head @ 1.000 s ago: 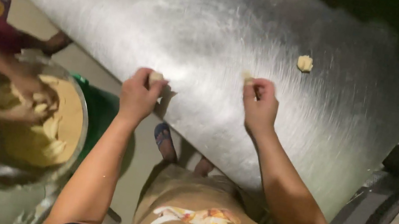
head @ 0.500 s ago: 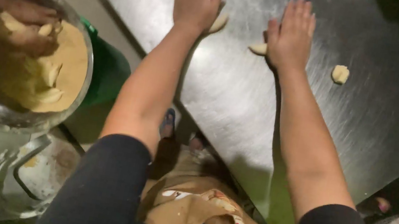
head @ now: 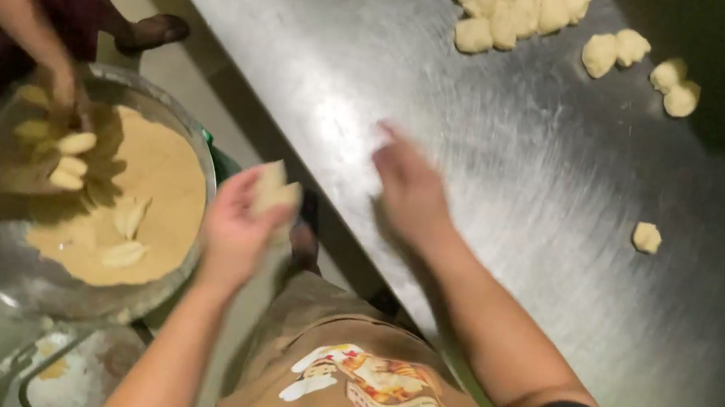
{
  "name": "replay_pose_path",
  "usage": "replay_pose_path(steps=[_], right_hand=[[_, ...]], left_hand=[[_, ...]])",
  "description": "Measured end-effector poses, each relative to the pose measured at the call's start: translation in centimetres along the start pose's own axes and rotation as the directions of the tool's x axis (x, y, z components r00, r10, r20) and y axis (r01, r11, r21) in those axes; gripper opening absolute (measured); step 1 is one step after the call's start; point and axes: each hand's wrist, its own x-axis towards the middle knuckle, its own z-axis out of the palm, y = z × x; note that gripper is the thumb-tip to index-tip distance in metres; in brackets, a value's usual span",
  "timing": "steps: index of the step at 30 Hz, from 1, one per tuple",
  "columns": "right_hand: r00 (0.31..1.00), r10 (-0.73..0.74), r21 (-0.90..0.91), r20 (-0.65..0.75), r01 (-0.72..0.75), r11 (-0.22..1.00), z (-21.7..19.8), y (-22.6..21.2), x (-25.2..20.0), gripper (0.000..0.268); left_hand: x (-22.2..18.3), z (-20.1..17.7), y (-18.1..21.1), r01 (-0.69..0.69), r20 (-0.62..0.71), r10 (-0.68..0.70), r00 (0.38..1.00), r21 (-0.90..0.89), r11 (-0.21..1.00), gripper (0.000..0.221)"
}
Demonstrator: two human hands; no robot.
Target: Shaping small dough portions into bread rolls on a stainless steel production table.
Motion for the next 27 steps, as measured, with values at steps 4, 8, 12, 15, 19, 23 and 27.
replay_pose_path(steps=[4,8,12,15,19,23,27], right_hand=[[0.822,0.017,-0.455,-0.569,-0.332,0.826,-4.7,7.6,13.5,0.056],[0.732,-0.289,-0.639,-0.617,-0.252,0.727,-6.6,15.0,18.9,0.029],[0.837,0.104,0.205,-0.537,0.01,0.979,-9.1,1.0,6.4,0.018],[0.827,0.124,0.686,-0.548,0.359,0.633,-11.0,8.7,-5.3,0.029],[0.779,0.168,0.649,-0.604,0.359,0.671,-10.5,13.3,-12.7,0.03],[0.846,0.123,0.812,-0.518,0.442,0.382,-9.2,10.6,-12.9,0.013],[0.796,0.292,0.846,-0.531,0.48,0.23,-10.2,11.8,-14.0,0.007]], left_hand=[[4.3,-11.8,4.5,-0.007,-0.149,0.136,0.979,0.647,0.763,0.083],[14.1,-9.3,3.5,-0.514,0.231,0.591,0.773,0.774,0.37,0.083],[23.8,6.0,5.3,-0.719,0.344,0.646,0.682,0.477,0.505,0.074],[24.6,17.0,5.4,-0.655,0.441,0.567,0.695,0.065,0.753,0.067],[19.4,23.6,6.7,-0.644,0.811,0.302,0.5,0.115,0.757,0.057],[9.5,28.8,-3.4,0.27,0.985,-0.098,0.14,0.058,0.961,0.053],[0.0,29.8,-0.8,0.404,0.963,-0.085,0.254,-0.026,0.915,0.047]])
